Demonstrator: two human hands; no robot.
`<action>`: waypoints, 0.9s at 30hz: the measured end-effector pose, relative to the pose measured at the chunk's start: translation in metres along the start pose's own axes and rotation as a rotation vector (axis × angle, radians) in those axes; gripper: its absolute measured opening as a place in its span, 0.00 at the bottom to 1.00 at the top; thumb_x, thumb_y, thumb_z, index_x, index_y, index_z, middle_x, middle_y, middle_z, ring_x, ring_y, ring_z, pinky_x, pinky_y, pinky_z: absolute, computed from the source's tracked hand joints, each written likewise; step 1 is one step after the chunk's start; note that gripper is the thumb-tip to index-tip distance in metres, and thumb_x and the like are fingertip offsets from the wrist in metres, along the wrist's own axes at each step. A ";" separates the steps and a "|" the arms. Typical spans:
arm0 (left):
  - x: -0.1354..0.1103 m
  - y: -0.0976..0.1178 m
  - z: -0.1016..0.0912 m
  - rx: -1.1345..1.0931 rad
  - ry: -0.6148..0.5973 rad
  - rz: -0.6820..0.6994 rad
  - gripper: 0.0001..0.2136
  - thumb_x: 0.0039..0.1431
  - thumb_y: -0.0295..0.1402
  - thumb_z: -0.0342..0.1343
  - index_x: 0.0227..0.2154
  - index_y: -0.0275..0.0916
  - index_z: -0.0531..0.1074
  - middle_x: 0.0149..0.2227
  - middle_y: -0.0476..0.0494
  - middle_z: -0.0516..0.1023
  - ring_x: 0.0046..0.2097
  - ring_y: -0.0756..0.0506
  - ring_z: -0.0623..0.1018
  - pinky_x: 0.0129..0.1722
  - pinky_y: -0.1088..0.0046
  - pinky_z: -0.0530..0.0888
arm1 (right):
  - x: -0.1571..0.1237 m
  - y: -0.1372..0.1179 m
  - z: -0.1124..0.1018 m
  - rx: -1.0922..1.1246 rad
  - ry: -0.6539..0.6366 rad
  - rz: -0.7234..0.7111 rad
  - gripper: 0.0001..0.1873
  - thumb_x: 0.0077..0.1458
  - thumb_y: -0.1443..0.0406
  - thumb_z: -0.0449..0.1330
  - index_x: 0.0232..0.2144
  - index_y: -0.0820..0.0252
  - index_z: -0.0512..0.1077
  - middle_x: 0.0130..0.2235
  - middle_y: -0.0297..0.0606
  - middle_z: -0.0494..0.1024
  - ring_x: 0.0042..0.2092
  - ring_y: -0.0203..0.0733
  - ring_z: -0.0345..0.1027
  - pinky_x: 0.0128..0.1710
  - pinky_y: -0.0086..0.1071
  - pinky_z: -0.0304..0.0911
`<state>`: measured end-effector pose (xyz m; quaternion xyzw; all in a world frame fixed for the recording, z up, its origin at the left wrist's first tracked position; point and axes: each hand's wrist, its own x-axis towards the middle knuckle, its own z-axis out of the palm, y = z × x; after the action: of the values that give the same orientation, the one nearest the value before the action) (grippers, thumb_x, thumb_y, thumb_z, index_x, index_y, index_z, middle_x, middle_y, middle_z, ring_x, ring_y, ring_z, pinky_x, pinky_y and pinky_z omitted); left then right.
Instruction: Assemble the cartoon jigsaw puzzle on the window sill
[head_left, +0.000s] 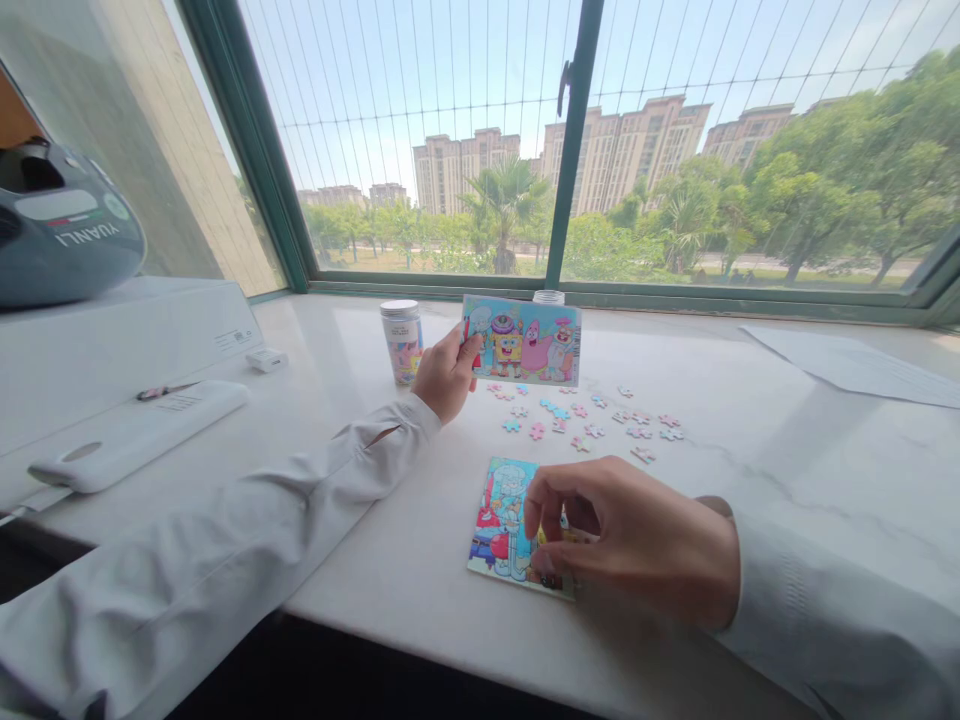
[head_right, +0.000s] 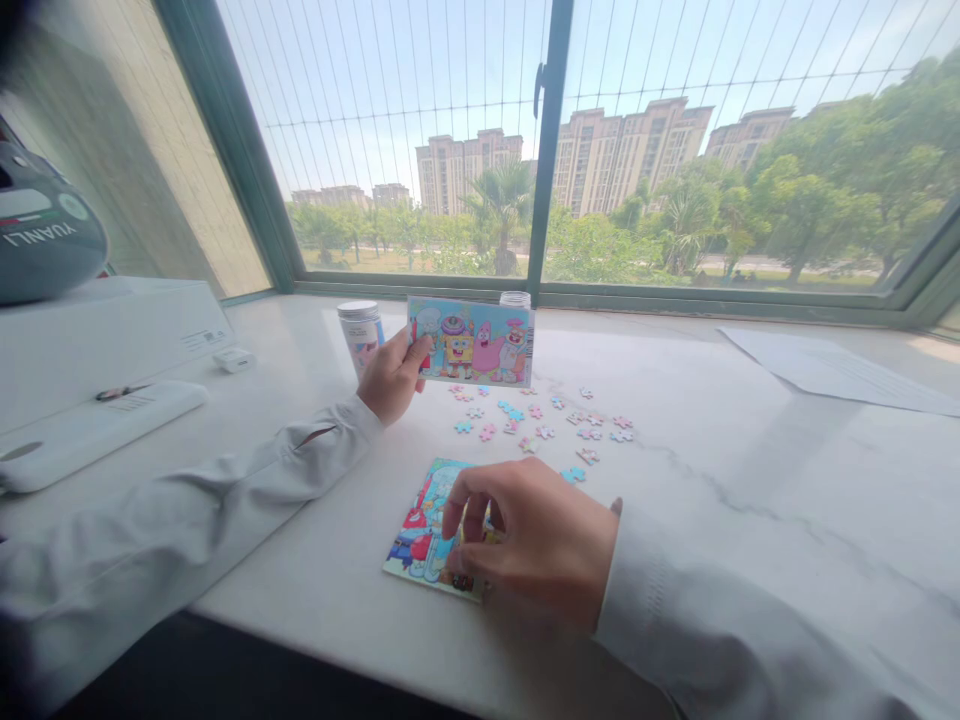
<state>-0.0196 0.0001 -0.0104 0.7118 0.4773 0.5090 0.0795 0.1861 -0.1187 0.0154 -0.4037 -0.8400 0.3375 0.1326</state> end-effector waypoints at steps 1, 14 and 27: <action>0.000 -0.001 0.000 -0.003 -0.001 0.000 0.12 0.66 0.39 0.44 0.33 0.39 0.68 0.16 0.56 0.65 0.19 0.52 0.67 0.24 0.75 0.64 | 0.000 0.001 -0.002 0.003 0.036 -0.016 0.05 0.45 0.65 0.64 0.29 0.58 0.74 0.25 0.29 0.73 0.25 0.30 0.57 0.25 0.26 0.53; -0.001 -0.001 0.000 -0.028 -0.050 -0.027 0.13 0.65 0.41 0.44 0.32 0.39 0.67 0.16 0.55 0.64 0.19 0.52 0.68 0.24 0.75 0.63 | 0.018 0.077 -0.068 -0.559 0.942 -0.122 0.22 0.52 0.51 0.61 0.44 0.59 0.70 0.38 0.40 0.75 0.30 0.39 0.64 0.36 0.39 0.64; -0.004 0.002 0.000 -0.110 -0.106 -0.004 0.14 0.65 0.42 0.43 0.29 0.39 0.64 0.15 0.55 0.64 0.20 0.52 0.68 0.22 0.77 0.63 | 0.026 0.087 -0.061 -0.552 0.740 -0.247 0.56 0.44 0.48 0.67 0.67 0.50 0.43 0.64 0.46 0.59 0.53 0.55 0.67 0.43 0.47 0.71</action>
<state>-0.0182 -0.0041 -0.0120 0.7313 0.4451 0.4961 0.1449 0.2512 -0.0312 0.0004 -0.4138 -0.8363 -0.0830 0.3499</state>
